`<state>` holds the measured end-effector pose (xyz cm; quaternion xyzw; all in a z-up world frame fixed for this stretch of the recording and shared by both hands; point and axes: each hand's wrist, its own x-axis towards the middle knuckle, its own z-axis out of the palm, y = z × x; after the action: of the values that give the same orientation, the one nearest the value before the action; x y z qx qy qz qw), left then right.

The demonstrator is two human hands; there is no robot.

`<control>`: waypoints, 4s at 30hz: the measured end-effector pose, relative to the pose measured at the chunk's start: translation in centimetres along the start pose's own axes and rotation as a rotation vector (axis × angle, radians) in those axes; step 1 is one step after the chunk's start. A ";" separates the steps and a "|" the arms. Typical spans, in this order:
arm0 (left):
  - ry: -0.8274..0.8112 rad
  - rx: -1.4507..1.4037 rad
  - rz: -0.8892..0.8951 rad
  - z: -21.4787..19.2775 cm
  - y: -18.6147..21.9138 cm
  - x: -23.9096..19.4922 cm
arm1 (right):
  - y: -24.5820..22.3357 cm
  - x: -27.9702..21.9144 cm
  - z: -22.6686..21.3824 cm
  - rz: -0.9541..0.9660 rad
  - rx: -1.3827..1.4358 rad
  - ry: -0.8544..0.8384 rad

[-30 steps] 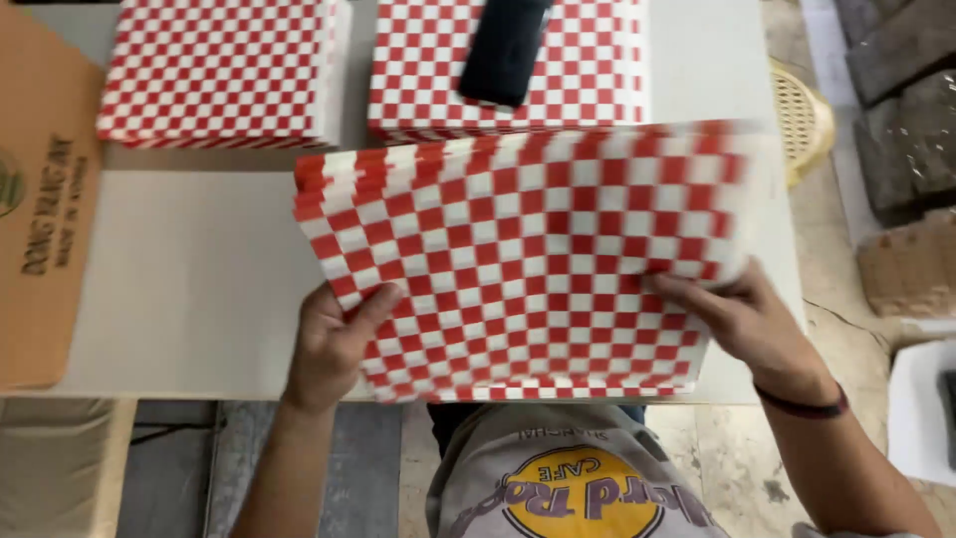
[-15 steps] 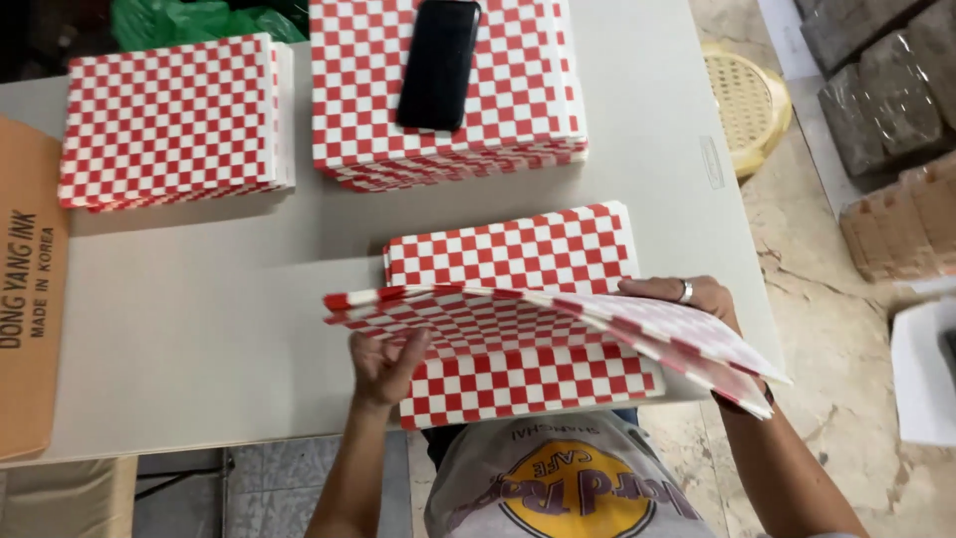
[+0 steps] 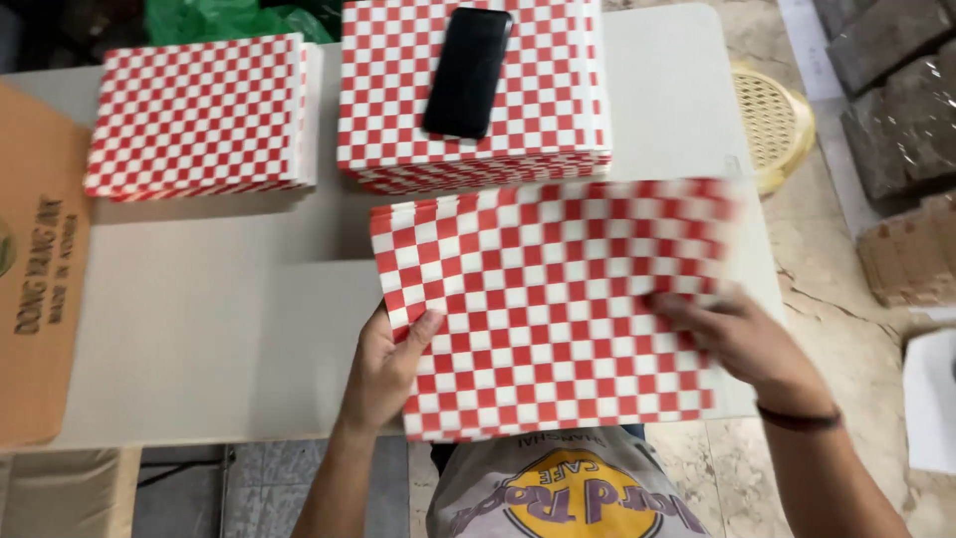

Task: Folding individual sheets of red and white checkered paper into a specific shape for packaging.

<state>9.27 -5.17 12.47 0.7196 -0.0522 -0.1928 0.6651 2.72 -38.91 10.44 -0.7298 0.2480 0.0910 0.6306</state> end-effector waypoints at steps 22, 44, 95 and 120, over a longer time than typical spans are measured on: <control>0.450 0.977 0.188 1.3 -2.6 3.3 | 2.3 -0.7 1.0 0.287 -0.126 -0.053; -0.345 0.587 0.573 10.9 -6.0 16.3 | 2.2 -1.1 1.2 -0.084 -0.053 -0.057; 0.079 -0.027 0.734 0.3 -4.0 3.1 | -1.7 0.9 4.9 -1.043 0.177 -0.018; -0.653 0.435 -0.042 -0.9 12.3 8.1 | -2.3 -4.4 -1.0 -0.449 0.913 -0.924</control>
<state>19.30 -8.38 22.83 0.7453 -0.2859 -0.4097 0.4415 -0.13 -38.62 14.61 -0.3110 -0.1898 0.1465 0.9197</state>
